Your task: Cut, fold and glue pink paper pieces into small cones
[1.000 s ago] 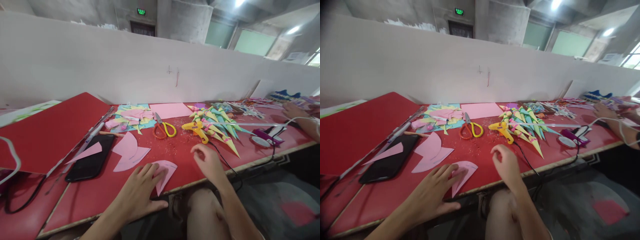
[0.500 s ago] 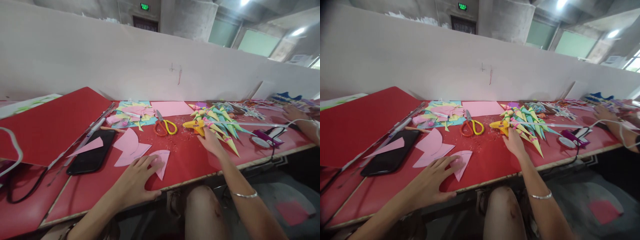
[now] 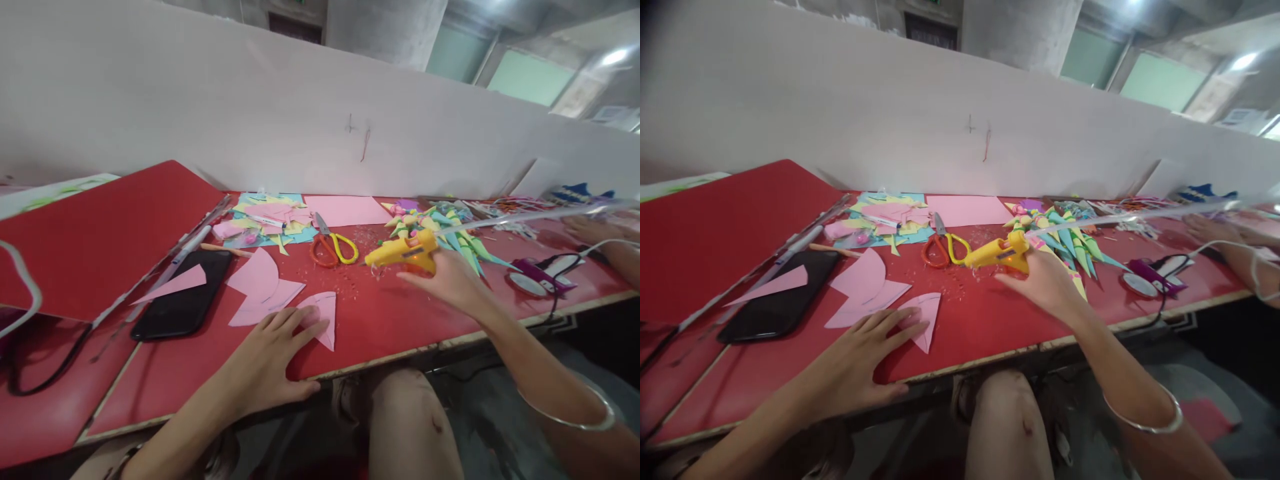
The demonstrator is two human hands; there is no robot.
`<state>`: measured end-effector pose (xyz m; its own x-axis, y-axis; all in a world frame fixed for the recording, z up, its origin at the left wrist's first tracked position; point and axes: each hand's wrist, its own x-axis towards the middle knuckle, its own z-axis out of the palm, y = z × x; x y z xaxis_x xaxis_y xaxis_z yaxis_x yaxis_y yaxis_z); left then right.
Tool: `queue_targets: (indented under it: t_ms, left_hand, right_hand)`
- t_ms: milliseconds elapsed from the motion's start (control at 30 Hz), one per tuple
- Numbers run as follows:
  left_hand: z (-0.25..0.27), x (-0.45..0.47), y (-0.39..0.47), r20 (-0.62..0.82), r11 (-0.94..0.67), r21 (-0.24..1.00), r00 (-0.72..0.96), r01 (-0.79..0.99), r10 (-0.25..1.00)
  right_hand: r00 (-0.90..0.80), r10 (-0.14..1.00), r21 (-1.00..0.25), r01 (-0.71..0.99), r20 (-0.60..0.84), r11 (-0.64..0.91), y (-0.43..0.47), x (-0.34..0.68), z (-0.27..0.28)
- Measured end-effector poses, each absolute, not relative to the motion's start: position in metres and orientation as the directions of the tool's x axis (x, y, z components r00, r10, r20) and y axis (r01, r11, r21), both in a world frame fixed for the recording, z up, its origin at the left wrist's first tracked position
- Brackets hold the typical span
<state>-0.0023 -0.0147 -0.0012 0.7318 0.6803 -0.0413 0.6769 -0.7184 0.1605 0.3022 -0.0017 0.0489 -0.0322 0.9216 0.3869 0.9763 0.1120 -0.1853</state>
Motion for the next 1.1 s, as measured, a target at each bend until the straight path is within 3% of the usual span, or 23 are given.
queue_targets:
  t_ms: [233,400,867,1100]
  left_hand:
    - [-0.002,-0.006,-0.014,-0.021,-0.733,0.136,0.741,0.667,0.671]
    - [-0.003,-0.005,-0.015,-0.021,-0.735,0.146,0.745,0.662,0.666]
    - [-0.008,-0.005,-0.015,-0.018,-0.731,0.157,0.742,0.664,0.670]
    - [-0.008,-0.005,-0.016,-0.023,-0.725,0.173,0.739,0.667,0.674]
  right_hand:
    - [-0.142,0.966,-0.217,0.957,0.215,0.190,-0.024,0.274,0.044]
    - [-0.220,0.969,-0.124,0.965,0.111,0.233,-0.024,0.260,0.037]
    - [-0.285,0.958,-0.047,0.957,0.016,0.285,-0.021,0.253,0.036]
    - [-0.301,0.952,-0.069,0.950,0.046,0.304,-0.019,0.251,0.034]
